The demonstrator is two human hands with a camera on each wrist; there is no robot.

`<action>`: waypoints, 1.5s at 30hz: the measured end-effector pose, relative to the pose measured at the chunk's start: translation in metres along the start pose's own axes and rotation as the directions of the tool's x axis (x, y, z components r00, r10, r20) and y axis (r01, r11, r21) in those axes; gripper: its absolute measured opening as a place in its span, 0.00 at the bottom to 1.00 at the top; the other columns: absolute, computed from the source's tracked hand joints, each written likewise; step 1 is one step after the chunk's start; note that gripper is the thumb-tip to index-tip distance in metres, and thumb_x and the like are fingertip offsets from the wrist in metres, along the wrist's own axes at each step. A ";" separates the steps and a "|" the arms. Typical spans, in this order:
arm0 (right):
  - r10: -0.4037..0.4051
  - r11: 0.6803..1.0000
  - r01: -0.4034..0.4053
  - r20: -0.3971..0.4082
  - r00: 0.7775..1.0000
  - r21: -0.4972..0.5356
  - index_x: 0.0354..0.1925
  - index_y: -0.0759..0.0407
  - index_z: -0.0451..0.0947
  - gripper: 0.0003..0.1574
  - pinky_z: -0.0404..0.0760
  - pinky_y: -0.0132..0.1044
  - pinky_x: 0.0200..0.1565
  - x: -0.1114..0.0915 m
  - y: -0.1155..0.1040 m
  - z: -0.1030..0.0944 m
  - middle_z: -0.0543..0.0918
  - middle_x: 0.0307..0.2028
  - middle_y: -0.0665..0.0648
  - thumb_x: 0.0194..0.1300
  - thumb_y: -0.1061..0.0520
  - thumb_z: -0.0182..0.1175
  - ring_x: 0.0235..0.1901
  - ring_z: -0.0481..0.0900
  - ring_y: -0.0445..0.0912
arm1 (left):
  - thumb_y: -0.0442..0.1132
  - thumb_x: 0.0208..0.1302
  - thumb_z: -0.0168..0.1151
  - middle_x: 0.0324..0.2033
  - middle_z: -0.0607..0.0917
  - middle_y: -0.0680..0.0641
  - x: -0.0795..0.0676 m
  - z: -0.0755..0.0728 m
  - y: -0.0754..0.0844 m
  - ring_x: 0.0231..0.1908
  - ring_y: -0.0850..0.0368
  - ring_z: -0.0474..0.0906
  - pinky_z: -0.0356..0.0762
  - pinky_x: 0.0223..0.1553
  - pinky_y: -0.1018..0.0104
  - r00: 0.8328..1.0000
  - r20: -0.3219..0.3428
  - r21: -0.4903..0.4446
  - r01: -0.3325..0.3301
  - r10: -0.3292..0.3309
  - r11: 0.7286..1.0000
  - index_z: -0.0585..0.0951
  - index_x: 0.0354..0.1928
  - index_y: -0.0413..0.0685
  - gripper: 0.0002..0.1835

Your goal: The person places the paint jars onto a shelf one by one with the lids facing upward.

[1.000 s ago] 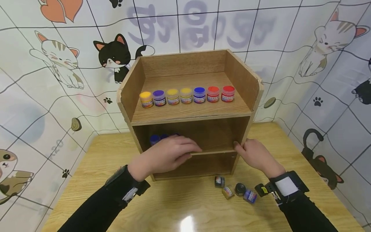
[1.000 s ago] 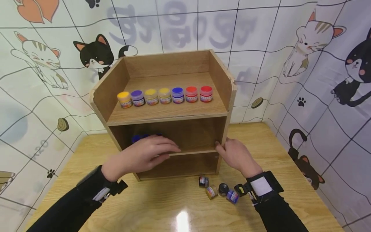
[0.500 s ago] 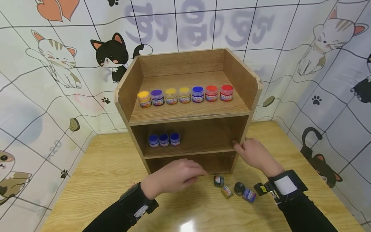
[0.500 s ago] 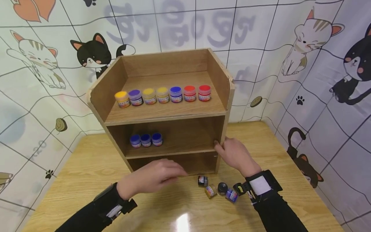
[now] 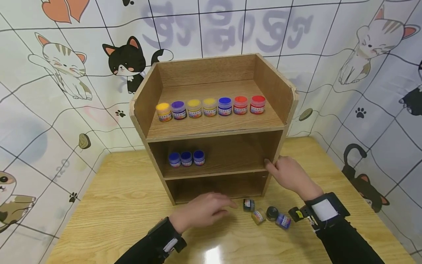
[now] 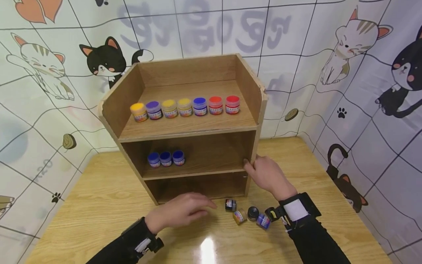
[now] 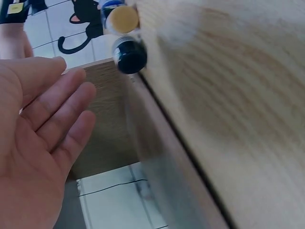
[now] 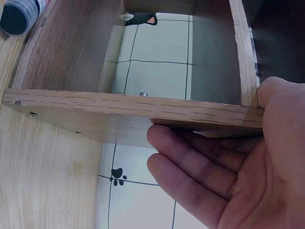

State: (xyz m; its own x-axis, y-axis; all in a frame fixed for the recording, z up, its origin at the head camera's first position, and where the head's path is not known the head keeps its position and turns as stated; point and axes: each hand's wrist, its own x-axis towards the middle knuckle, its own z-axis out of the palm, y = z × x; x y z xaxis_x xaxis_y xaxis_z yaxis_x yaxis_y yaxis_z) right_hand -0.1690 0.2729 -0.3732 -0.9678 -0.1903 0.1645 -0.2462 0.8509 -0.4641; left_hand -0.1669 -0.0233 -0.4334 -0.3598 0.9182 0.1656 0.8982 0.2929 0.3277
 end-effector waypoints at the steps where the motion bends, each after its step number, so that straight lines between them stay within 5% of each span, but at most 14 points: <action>1: -0.002 1.000 0.002 -0.001 1.000 0.000 0.59 0.72 0.68 0.31 0.67 0.36 0.21 0.000 0.000 0.000 0.82 0.47 0.69 0.74 0.48 0.42 0.28 0.75 0.47 | 0.42 0.70 0.54 0.56 0.80 0.54 0.001 0.003 -0.001 0.56 0.63 0.73 0.72 0.58 0.64 1.000 0.004 -0.004 0.010 -0.009 1.000 0.76 0.58 0.55 0.17; 8: 0.006 1.000 -0.006 0.003 1.000 -0.004 0.58 0.73 0.70 0.31 0.61 0.35 0.18 0.000 -0.001 0.000 0.83 0.43 0.67 0.74 0.48 0.41 0.23 0.72 0.45 | 0.43 0.69 0.55 0.57 0.78 0.53 0.013 0.021 -0.007 0.56 0.63 0.73 0.73 0.58 0.64 0.998 0.021 -0.029 0.056 -0.055 0.998 0.73 0.62 0.54 0.20; 18: 0.018 1.000 -0.018 -0.001 1.000 0.000 0.56 0.73 0.71 0.31 0.62 0.35 0.17 -0.001 -0.001 0.000 0.83 0.40 0.66 0.74 0.48 0.43 0.22 0.72 0.44 | 0.39 0.69 0.55 0.63 0.74 0.54 0.043 0.040 -0.010 0.61 0.64 0.67 0.67 0.62 0.67 0.999 0.027 -0.072 0.022 -0.020 0.997 0.72 0.64 0.54 0.21; 26: 0.025 1.000 -0.025 0.000 1.000 0.005 0.53 0.73 0.73 0.32 0.55 0.34 0.16 -0.002 -0.005 -0.002 0.72 0.20 0.52 0.74 0.46 0.42 0.14 0.59 0.41 | 0.34 0.66 0.57 0.65 0.71 0.51 0.051 0.050 -0.011 0.64 0.60 0.64 0.64 0.65 0.64 0.999 0.053 -0.005 -0.010 0.010 1.000 0.73 0.62 0.54 0.23; 30: 0.025 1.000 -0.025 -0.003 1.000 0.002 0.53 0.72 0.74 0.32 0.55 0.34 0.16 -0.003 -0.005 -0.003 0.72 0.20 0.52 0.74 0.45 0.42 0.14 0.59 0.40 | 0.35 0.65 0.59 0.64 0.72 0.52 0.053 0.055 -0.012 0.63 0.60 0.66 0.66 0.64 0.64 1.000 0.029 0.042 -0.009 0.008 0.999 0.74 0.62 0.56 0.23; 36: 0.029 1.000 -0.029 0.001 1.000 0.013 0.54 0.73 0.73 0.30 0.57 0.34 0.16 -0.003 -0.004 -0.001 0.83 0.33 0.61 0.74 0.47 0.43 0.16 0.65 0.42 | 0.44 0.63 0.63 0.55 0.77 0.57 0.055 0.058 -0.009 0.53 0.66 0.72 0.72 0.54 0.72 0.997 -0.022 0.018 0.070 -0.070 0.997 0.76 0.57 0.58 0.20; 45: 0.035 0.999 -0.035 0.001 0.999 0.003 0.53 0.72 0.74 0.30 0.56 0.34 0.16 -0.002 -0.003 0.000 0.79 0.27 0.56 0.74 0.47 0.42 0.15 0.62 0.42 | 0.50 0.61 0.65 0.47 0.80 0.60 0.057 0.061 -0.009 0.45 0.69 0.73 0.74 0.45 0.75 0.986 -0.029 -0.046 0.165 -0.167 0.985 0.75 0.52 0.60 0.19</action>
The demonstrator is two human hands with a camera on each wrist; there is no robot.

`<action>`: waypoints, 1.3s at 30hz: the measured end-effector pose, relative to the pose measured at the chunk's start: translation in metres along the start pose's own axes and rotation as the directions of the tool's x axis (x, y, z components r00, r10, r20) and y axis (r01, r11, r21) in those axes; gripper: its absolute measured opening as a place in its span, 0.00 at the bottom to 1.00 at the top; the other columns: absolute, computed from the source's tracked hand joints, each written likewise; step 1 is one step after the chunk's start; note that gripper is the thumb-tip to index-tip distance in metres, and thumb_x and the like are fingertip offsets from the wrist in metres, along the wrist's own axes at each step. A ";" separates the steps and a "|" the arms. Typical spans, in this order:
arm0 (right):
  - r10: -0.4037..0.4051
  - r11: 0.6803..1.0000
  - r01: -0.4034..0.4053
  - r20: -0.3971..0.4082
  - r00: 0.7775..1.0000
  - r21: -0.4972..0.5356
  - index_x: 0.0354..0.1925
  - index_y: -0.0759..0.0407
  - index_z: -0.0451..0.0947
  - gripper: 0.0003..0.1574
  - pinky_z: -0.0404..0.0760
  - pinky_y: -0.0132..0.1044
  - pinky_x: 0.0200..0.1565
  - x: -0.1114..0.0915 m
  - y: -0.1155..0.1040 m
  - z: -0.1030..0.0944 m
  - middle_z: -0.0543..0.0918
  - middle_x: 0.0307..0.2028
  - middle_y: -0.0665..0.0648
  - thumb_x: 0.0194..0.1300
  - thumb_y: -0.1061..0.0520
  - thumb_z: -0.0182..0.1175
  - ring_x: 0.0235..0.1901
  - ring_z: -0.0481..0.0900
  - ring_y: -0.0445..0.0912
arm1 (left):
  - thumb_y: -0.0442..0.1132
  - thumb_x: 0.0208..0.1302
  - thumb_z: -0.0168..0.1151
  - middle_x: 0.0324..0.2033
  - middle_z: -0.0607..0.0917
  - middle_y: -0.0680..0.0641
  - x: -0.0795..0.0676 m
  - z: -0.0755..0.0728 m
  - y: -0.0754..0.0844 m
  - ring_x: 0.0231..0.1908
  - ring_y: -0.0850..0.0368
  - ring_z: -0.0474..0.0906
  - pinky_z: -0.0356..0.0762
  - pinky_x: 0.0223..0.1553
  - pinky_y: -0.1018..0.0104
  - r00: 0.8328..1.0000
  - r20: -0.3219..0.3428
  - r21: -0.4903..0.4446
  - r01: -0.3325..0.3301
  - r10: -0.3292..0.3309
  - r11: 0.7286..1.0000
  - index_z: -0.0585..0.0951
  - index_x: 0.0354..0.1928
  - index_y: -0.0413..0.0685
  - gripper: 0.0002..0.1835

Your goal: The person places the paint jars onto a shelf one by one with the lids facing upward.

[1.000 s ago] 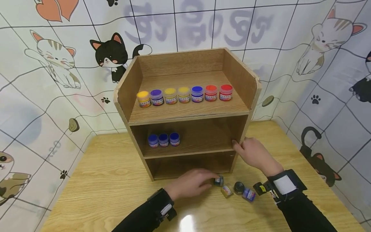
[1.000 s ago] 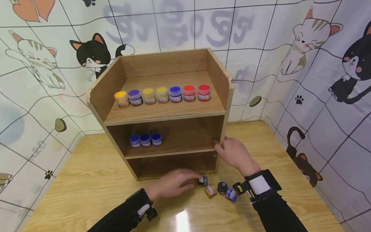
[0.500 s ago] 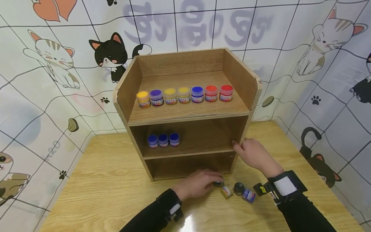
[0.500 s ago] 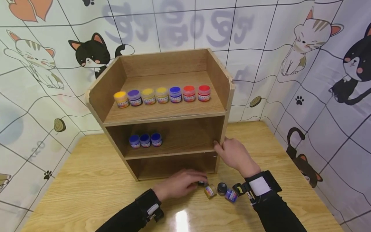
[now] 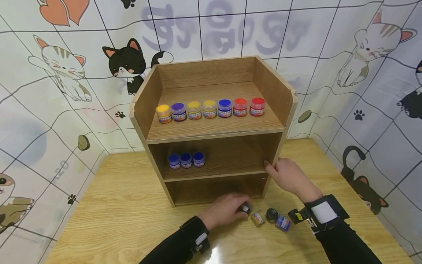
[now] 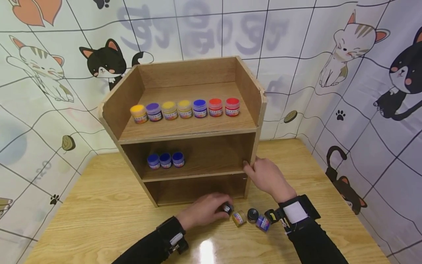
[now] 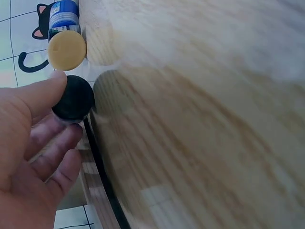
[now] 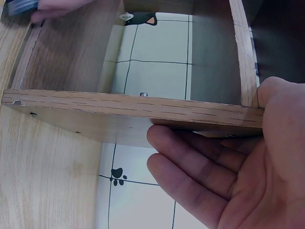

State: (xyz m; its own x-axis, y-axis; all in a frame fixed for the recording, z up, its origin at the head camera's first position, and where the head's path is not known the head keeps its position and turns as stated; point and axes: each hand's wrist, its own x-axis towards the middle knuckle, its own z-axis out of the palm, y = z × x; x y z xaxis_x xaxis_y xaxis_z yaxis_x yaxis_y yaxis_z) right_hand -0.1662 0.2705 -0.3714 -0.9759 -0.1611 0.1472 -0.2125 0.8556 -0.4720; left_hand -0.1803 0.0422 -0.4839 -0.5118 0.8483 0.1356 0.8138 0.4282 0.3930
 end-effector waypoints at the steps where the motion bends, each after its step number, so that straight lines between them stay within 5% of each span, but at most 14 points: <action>1: 0.002 1.000 -0.002 0.001 1.000 -0.001 0.53 0.72 0.74 0.30 0.56 0.34 0.16 0.000 0.000 0.000 0.78 0.26 0.56 0.74 0.47 0.42 0.15 0.62 0.42 | 0.51 0.60 0.65 0.46 0.80 0.60 -0.001 0.000 -0.001 0.44 0.69 0.73 0.74 0.43 0.76 1.000 0.002 -0.003 0.002 -0.002 1.000 0.75 0.52 0.60 0.19; 6: 0.005 1.000 -0.005 0.005 1.000 -0.005 0.53 0.73 0.73 0.31 0.56 0.34 0.16 0.000 0.000 0.000 0.78 0.25 0.57 0.74 0.47 0.42 0.15 0.62 0.42 | 0.53 0.57 0.67 0.49 0.76 0.58 -0.005 0.001 -0.004 0.42 0.68 0.73 0.73 0.38 0.76 0.999 0.032 0.006 -0.008 0.007 1.000 0.75 0.55 0.64 0.23; 13: -0.007 1.000 0.007 -0.006 1.000 0.004 0.55 0.73 0.72 0.31 0.56 0.34 0.16 0.000 0.000 0.000 0.83 0.35 0.63 0.74 0.47 0.43 0.15 0.64 0.42 | 0.40 0.56 0.69 0.55 0.75 0.55 -0.011 -0.005 -0.005 0.50 0.64 0.73 0.74 0.51 0.70 0.997 0.071 -0.003 0.007 -0.007 1.000 0.76 0.59 0.62 0.27; 20: -0.005 1.000 0.005 -0.005 1.000 0.005 0.55 0.74 0.71 0.32 0.57 0.34 0.15 0.000 0.000 0.000 0.83 0.36 0.63 0.74 0.47 0.42 0.15 0.64 0.42 | 0.47 0.58 0.68 0.51 0.77 0.57 -0.014 -0.007 -0.007 0.46 0.67 0.74 0.74 0.46 0.73 0.998 0.060 -0.011 0.037 -0.037 0.999 0.78 0.56 0.61 0.22; 29: 0.004 1.000 -0.004 0.001 1.000 0.005 0.55 0.74 0.71 0.32 0.56 0.34 0.15 -0.001 0.000 0.000 0.80 0.29 0.59 0.74 0.46 0.42 0.14 0.62 0.42 | 0.46 0.60 0.66 0.45 0.81 0.60 -0.015 -0.005 -0.010 0.43 0.71 0.74 0.74 0.43 0.76 0.997 0.066 -0.088 0.037 -0.032 0.995 0.77 0.53 0.60 0.18; 35: -0.005 1.000 0.004 -0.007 1.000 -0.015 0.49 0.72 0.76 0.30 0.55 0.34 0.16 0.000 0.001 0.000 0.65 0.16 0.50 0.74 0.47 0.42 0.13 0.58 0.41 | 0.45 0.64 0.62 0.49 0.80 0.58 -0.017 -0.007 -0.011 0.48 0.68 0.74 0.74 0.51 0.71 0.998 0.058 -0.128 0.038 -0.031 0.991 0.75 0.57 0.56 0.19; 39: -0.006 1.000 0.006 -0.002 1.000 -0.016 0.53 0.73 0.73 0.31 0.56 0.34 0.16 0.000 0.001 0.001 0.71 0.20 0.52 0.74 0.47 0.42 0.14 0.60 0.41 | 0.45 0.66 0.59 0.52 0.79 0.57 -0.018 -0.008 -0.011 0.51 0.68 0.72 0.73 0.54 0.69 0.998 0.061 -0.155 0.041 -0.032 0.987 0.74 0.59 0.54 0.20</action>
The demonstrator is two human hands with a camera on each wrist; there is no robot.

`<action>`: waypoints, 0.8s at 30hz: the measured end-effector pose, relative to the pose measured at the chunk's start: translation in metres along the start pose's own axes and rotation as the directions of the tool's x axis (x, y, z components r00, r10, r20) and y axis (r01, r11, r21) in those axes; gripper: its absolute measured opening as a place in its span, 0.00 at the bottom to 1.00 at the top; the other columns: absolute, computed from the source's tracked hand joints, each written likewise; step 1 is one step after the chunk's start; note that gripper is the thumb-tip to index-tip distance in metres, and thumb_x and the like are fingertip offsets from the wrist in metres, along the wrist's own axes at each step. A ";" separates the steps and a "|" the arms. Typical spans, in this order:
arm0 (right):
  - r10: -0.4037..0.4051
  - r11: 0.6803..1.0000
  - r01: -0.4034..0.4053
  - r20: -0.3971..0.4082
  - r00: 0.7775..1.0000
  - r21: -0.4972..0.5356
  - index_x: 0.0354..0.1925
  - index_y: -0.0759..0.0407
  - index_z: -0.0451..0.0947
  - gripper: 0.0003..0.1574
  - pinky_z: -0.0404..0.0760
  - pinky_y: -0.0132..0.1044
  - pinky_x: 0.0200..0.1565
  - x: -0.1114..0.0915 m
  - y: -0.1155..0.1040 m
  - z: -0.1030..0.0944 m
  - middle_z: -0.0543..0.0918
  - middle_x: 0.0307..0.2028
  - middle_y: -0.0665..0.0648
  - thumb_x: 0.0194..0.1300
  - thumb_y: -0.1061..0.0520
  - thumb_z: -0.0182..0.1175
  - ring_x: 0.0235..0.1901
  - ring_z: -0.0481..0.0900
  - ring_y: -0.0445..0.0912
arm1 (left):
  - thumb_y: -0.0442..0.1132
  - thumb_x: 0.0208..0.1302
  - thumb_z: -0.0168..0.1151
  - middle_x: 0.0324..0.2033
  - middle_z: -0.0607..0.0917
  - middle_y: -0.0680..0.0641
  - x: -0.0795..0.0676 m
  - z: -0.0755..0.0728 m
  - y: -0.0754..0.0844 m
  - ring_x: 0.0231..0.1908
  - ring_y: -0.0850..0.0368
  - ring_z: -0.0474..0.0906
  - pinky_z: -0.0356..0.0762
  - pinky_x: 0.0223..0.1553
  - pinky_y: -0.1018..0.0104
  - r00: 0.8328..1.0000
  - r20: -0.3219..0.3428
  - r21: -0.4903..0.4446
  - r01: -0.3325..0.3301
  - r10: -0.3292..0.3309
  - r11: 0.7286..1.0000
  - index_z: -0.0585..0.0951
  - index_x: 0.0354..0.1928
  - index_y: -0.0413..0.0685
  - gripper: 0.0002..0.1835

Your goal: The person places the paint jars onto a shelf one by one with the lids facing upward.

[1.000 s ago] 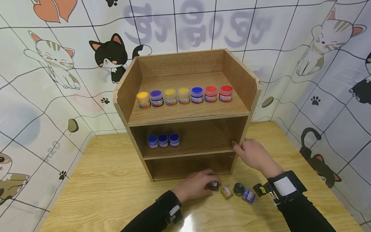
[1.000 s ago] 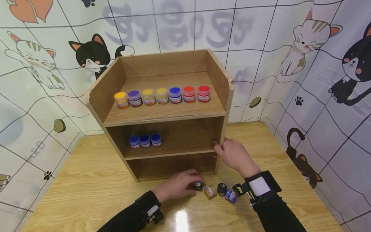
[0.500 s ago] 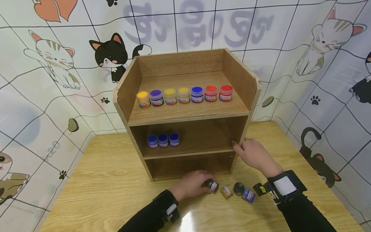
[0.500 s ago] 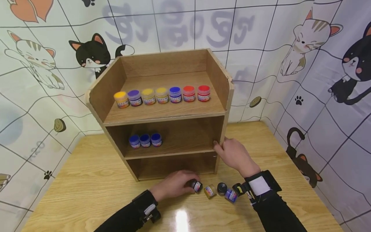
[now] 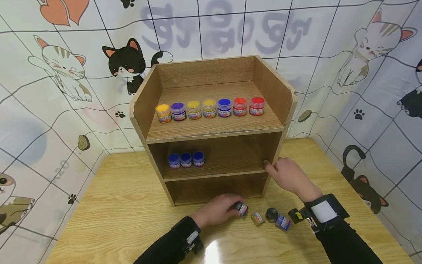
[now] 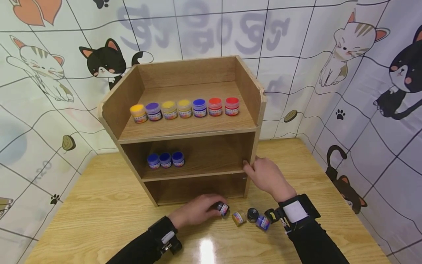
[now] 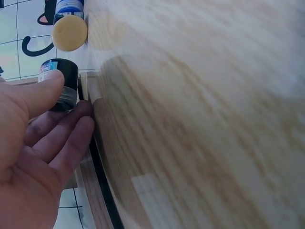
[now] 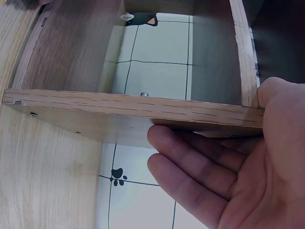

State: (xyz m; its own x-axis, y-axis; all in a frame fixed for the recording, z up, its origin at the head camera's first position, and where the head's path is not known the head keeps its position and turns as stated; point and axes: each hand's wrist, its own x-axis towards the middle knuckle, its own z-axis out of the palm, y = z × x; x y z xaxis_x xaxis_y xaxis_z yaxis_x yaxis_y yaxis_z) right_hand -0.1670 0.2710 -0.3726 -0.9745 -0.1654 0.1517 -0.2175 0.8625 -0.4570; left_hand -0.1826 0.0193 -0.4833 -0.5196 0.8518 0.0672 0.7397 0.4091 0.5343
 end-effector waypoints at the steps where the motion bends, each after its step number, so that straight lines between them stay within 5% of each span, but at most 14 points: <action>1: -0.002 1.000 0.002 -0.001 1.000 0.000 0.54 0.73 0.73 0.31 0.56 0.34 0.16 0.000 0.000 0.000 0.73 0.21 0.53 0.74 0.47 0.42 0.15 0.60 0.41 | 0.45 0.67 0.59 0.53 0.79 0.57 0.000 0.000 0.000 0.52 0.68 0.72 0.73 0.54 0.69 1.000 0.002 -0.008 -0.002 0.002 1.000 0.74 0.60 0.54 0.20; 14: 0.016 1.000 -0.016 0.006 1.000 0.009 0.50 0.72 0.76 0.32 0.56 0.34 0.16 0.000 0.000 0.000 0.65 0.17 0.51 0.74 0.45 0.41 0.13 0.60 0.42 | 0.43 0.69 0.56 0.57 0.77 0.56 -0.001 -0.004 -0.001 0.56 0.68 0.69 0.70 0.58 0.69 0.994 -0.001 -0.048 -0.107 0.107 0.993 0.75 0.59 0.56 0.17; 24: 0.020 1.000 -0.020 0.005 1.000 0.011 0.47 0.71 0.78 0.31 0.56 0.34 0.16 -0.001 0.000 0.000 0.63 0.16 0.50 0.74 0.45 0.42 0.13 0.59 0.42 | 0.44 0.71 0.52 0.60 0.76 0.52 -0.003 -0.007 0.001 0.59 0.64 0.68 0.69 0.61 0.65 0.992 0.010 -0.054 -0.126 0.127 0.991 0.75 0.60 0.57 0.17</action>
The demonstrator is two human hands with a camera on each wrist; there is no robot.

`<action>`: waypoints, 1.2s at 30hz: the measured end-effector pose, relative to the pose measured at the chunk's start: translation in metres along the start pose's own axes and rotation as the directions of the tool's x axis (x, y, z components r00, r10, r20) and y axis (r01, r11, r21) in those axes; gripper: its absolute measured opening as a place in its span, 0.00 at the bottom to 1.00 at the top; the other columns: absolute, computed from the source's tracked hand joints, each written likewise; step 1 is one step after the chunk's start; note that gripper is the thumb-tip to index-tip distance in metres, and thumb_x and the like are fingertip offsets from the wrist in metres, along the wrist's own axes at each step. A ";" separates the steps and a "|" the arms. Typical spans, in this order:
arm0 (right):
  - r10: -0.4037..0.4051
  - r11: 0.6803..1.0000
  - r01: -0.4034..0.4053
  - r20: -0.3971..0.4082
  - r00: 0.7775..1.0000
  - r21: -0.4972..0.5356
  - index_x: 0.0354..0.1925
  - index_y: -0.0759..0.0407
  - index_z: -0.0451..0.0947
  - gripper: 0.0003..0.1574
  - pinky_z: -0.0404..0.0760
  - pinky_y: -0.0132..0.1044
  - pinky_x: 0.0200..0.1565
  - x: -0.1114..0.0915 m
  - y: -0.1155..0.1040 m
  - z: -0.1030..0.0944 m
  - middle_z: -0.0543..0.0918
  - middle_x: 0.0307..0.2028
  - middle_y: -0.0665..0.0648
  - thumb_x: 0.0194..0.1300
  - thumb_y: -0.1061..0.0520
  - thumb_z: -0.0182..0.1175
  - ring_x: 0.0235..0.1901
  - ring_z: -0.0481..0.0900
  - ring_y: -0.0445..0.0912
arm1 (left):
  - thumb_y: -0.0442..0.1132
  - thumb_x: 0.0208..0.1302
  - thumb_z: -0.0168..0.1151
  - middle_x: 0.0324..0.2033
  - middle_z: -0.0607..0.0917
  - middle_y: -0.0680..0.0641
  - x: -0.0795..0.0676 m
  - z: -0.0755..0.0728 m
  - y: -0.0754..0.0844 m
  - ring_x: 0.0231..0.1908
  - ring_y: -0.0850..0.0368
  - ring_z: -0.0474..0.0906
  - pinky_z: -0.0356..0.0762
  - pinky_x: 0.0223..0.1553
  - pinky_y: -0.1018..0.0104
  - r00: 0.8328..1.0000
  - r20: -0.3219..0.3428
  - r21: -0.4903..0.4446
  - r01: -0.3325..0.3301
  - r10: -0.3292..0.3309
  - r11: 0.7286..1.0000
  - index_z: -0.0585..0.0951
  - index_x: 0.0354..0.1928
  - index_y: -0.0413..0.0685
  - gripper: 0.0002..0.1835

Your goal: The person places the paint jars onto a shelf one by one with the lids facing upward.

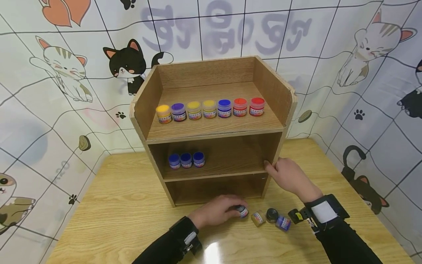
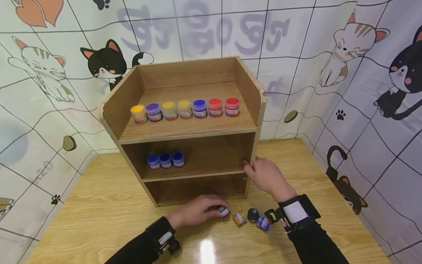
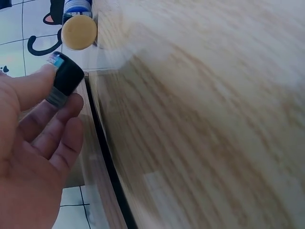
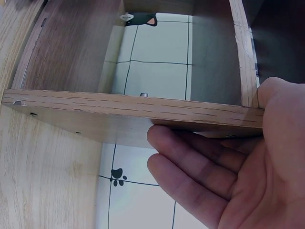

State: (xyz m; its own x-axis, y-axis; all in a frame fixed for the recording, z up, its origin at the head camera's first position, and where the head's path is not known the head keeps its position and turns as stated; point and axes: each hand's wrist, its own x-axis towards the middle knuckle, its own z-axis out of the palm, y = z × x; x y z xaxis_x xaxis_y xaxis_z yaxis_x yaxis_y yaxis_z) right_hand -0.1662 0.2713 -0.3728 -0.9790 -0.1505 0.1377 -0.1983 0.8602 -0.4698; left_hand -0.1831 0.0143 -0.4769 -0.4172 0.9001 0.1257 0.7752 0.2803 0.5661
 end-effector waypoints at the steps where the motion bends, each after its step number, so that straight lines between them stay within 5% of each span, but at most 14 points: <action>1: -0.001 1.000 0.001 0.000 1.000 -0.002 0.47 0.71 0.78 0.31 0.56 0.34 0.16 0.000 0.000 0.000 0.63 0.15 0.50 0.74 0.45 0.42 0.13 0.59 0.42 | 0.45 0.71 0.52 0.60 0.76 0.52 0.000 0.000 0.000 0.60 0.65 0.68 0.69 0.61 0.64 1.000 0.002 -0.002 0.000 0.000 1.000 0.75 0.60 0.57 0.17; 21: -0.004 1.000 0.004 -0.003 1.000 -0.007 0.51 0.73 0.74 0.32 0.56 0.34 0.16 -0.001 0.000 0.001 0.63 0.15 0.50 0.74 0.45 0.41 0.13 0.60 0.42 | 0.42 0.72 0.51 0.59 0.76 0.55 -0.006 -0.012 0.012 0.59 0.66 0.68 0.68 0.61 0.67 0.997 0.081 0.016 -0.016 0.015 1.000 0.75 0.60 0.55 0.17; 36: -0.001 1.000 0.001 0.000 1.000 0.000 0.53 0.74 0.73 0.32 0.57 0.35 0.16 0.000 0.000 0.001 0.75 0.23 0.55 0.74 0.46 0.41 0.15 0.62 0.43 | 0.41 0.72 0.51 0.60 0.76 0.55 -0.012 -0.034 0.030 0.59 0.65 0.69 0.69 0.61 0.67 0.995 0.095 0.117 -0.021 0.010 0.993 0.73 0.62 0.58 0.18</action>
State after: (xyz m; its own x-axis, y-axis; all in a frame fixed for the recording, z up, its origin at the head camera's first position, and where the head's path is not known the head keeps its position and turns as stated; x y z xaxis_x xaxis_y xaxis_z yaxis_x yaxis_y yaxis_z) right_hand -0.1664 0.2709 -0.3736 -0.9788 -0.1510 0.1386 -0.1992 0.8602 -0.4694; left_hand -0.1711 0.0010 -0.4335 -0.3625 0.9304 0.0537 0.8343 0.2983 0.4637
